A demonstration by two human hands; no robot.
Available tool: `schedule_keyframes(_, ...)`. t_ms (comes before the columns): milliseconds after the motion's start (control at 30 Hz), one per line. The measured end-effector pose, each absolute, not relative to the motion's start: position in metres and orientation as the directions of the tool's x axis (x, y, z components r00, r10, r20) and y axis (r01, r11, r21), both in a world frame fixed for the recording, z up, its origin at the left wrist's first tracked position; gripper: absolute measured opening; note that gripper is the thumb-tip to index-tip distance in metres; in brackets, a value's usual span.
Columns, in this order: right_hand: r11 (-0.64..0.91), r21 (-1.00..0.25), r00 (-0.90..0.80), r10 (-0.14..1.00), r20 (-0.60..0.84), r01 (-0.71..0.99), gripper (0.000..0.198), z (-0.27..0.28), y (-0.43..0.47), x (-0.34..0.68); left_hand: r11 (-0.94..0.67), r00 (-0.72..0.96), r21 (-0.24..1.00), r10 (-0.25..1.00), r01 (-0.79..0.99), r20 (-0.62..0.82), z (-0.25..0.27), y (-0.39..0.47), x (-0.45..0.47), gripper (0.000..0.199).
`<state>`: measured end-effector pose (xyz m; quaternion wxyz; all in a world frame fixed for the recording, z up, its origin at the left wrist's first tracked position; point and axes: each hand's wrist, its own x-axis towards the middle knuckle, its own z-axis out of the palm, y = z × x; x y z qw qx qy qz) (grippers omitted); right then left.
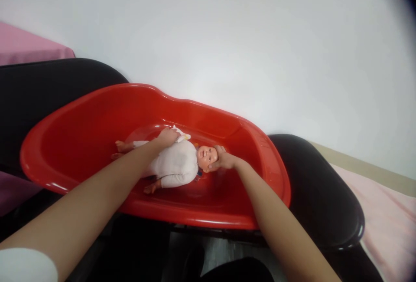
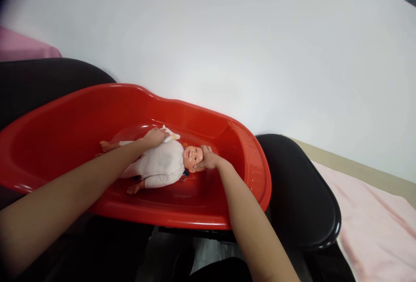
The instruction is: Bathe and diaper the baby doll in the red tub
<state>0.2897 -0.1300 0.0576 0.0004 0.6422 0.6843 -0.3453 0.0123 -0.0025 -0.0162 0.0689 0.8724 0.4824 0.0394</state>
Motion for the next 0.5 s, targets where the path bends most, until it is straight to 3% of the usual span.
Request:
schedule_keyframes(67, -0.061, -0.466, -0.174, 0.878, -0.446, 0.883, 0.089, 0.059, -0.13, 0.289, -0.473, 0.476, 0.121, 0.88, 0.873, 0.008, -0.014, -0.003, 0.008, 0.032)
schedule_keyframes(200, -0.059, -0.473, -0.179, 0.879, -0.442, 0.879, 0.088, 0.058, -0.13, 0.289, -0.343, 0.356, 0.192, 0.934, 0.919, -0.036, -0.006, -0.005, 0.0, 0.043)
schedule_keyframes(400, -0.059, -0.477, -0.181, 0.879, -0.441, 0.877, 0.09, 0.058, -0.13, 0.29, -0.51, 0.514, 0.14, 0.858, 0.849, 0.006, -0.006, -0.002, 0.005, 0.036)
schedule_keyframes(500, -0.07, -0.473, -0.172, 0.876, -0.45, 0.878, 0.094, 0.059, -0.13, 0.289, -0.491, 0.496, 0.095, 0.868, 0.866, -0.025, -0.006, 0.0, 0.008, 0.03)
